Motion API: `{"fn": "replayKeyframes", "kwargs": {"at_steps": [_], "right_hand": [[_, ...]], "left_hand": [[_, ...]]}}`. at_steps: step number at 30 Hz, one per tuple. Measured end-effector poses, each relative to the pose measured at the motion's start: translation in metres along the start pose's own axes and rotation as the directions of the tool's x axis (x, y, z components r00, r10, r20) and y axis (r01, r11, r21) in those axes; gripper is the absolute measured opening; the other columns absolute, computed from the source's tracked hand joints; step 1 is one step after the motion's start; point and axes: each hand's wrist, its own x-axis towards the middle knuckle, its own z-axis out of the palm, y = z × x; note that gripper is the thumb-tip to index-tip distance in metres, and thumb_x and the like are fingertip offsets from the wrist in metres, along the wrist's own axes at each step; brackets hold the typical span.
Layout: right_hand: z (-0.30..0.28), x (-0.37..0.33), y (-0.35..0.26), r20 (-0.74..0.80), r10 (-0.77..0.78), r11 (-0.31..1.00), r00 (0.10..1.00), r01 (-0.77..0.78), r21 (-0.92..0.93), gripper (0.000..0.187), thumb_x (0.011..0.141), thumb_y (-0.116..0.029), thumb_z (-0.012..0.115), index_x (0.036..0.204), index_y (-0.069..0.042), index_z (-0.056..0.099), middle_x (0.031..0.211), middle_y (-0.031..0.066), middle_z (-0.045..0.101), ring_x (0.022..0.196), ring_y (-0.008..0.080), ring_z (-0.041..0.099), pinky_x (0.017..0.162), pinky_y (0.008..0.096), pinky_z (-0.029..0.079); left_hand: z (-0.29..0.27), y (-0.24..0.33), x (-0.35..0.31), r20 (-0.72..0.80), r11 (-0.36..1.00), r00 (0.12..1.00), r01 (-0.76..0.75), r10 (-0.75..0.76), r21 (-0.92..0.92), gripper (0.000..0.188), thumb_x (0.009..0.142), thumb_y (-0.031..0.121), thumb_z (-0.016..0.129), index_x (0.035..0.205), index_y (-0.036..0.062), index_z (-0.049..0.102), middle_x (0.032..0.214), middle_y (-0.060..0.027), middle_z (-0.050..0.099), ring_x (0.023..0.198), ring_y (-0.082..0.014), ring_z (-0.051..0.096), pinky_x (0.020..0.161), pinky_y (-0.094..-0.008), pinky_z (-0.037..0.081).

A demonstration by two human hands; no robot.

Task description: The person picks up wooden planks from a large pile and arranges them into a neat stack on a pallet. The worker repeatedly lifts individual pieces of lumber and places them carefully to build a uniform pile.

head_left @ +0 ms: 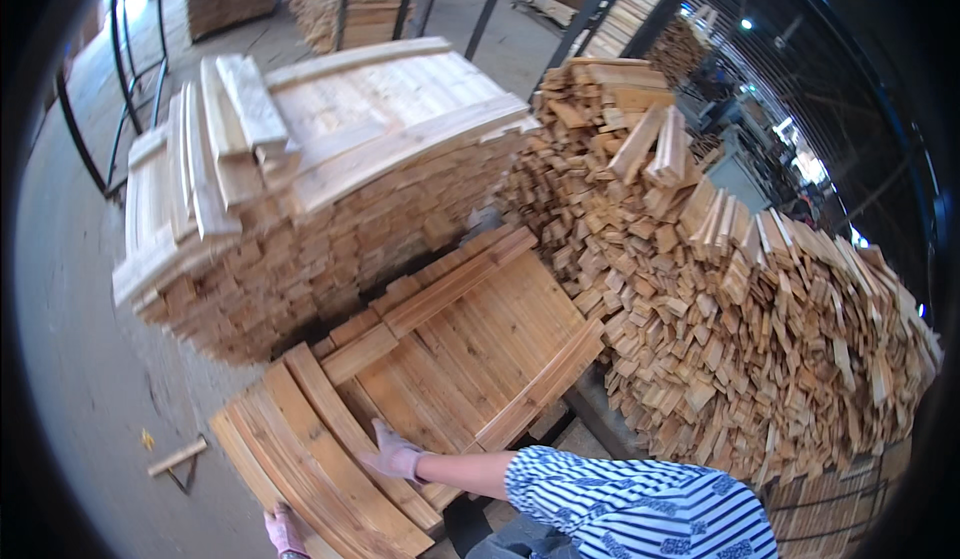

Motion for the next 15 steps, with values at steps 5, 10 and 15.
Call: {"fn": "replayKeyframes", "kwargs": {"at_steps": [5,10,15], "right_hand": [[-0.086,-0.11,0.083,0.095,-0.138,0.982,0.986,0.124,0.145,0.082,0.093,-0.051,0.056,0.151,0.003,0.032,0.148,0.0301,0.045,0.139,0.0393,0.045,0.114,0.0414,0.037],[-0.199,-0.204,0.175,-0.181,0.106,0.994,0.978,-0.099,0.043,0.067,0.091,-0.048,0.058,0.137,0.001,0.051,0.138,0.0268,0.056,0.129,0.038,0.054,0.108,0.0414,0.043],[-0.366,-0.228,0.259,-0.654,0.161,0.975,0.739,-0.019,0.219,0.068,0.097,-0.052,0.055,0.137,0.002,0.047,0.123,0.0276,0.063,0.115,0.038,0.063,0.098,0.0416,0.049]], "left_hand": [[0.036,0.078,-0.026,-0.092,0.901,0.988,0.154,-0.127,0.405,0.057,0.099,0.034,0.058,0.14,-0.0045,0.047,0.129,-0.0188,0.063,0.115,-0.0313,0.062,0.099,-0.0424,0.051],[0.134,0.094,-0.085,-0.227,0.579,0.84,-0.122,0.492,0.806,0.056,0.098,0.033,0.056,0.138,-0.006,0.048,0.131,-0.02,0.062,0.117,-0.0333,0.061,0.099,-0.0433,0.05],[0.266,0.175,-0.246,0.576,0.989,0.815,-0.13,0.067,0.068,0.051,0.096,0.021,0.061,0.138,-0.0051,0.051,0.132,-0.0167,0.06,0.117,-0.0261,0.057,0.102,-0.035,0.046]]}}
